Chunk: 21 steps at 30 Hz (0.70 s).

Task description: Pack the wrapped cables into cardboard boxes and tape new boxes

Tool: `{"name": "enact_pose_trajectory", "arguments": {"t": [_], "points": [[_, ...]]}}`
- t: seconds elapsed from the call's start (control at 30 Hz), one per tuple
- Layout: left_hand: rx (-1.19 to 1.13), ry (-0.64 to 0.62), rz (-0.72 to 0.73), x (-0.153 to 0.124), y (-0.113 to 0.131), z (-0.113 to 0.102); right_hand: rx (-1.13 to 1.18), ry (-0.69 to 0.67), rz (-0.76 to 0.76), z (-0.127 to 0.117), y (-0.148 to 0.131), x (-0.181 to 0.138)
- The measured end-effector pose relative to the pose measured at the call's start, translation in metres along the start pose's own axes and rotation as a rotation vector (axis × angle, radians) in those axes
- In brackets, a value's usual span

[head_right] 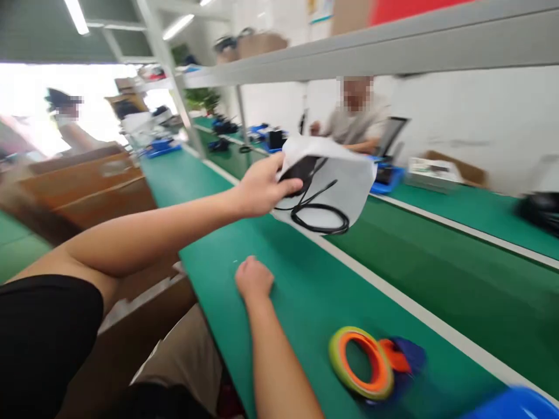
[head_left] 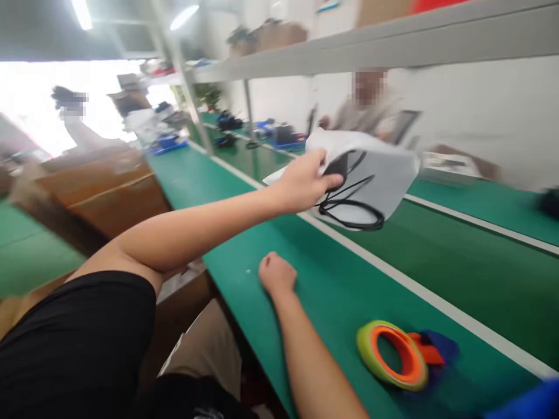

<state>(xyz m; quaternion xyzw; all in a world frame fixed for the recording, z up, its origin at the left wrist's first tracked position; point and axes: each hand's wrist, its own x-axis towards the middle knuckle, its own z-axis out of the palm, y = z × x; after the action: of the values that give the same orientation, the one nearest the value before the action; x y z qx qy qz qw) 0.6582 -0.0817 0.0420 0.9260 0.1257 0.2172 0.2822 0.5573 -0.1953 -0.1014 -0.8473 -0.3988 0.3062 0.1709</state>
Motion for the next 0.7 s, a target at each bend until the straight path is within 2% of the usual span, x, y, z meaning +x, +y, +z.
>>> {"name": "enact_pose_trajectory", "arguments": {"t": [0.07,0.13,0.23,0.3,0.33,0.4,0.47,0.6,0.7], "points": [[-0.204,0.199,-0.171,-0.029,-0.034,-0.067,-0.045,0.002,0.024,0.009,0.005,0.005],[-0.401,0.427,-0.356,-0.071,-0.066,-0.136,-0.081,0.033,0.041,0.016,0.014,0.007],[-0.633,0.748,-0.619,-0.157,-0.102,-0.231,-0.104,0.101,0.04,0.023,0.031,0.008],[-0.711,0.907,-0.749,-0.224,-0.121,-0.278,-0.099,0.138,0.052,0.028,0.042,0.011],[-0.726,0.967,-0.803,-0.257,-0.13,-0.295,-0.1,0.149,0.065,0.03,0.047,0.014],[-0.723,1.063,-0.926,-0.322,-0.152,-0.313,-0.13,0.162,0.1,0.034,0.052,0.018],[-0.7,1.112,-1.112,-0.379,-0.177,-0.315,-0.197,0.16,0.14,0.036,0.055,0.02],[-0.585,1.106,-1.505,-0.466,-0.232,-0.292,-0.309,0.145,0.234,0.039,0.058,0.019],[-0.51,1.051,-1.65,-0.508,-0.265,-0.269,-0.35,0.155,0.306,0.038,0.064,0.018]]}}
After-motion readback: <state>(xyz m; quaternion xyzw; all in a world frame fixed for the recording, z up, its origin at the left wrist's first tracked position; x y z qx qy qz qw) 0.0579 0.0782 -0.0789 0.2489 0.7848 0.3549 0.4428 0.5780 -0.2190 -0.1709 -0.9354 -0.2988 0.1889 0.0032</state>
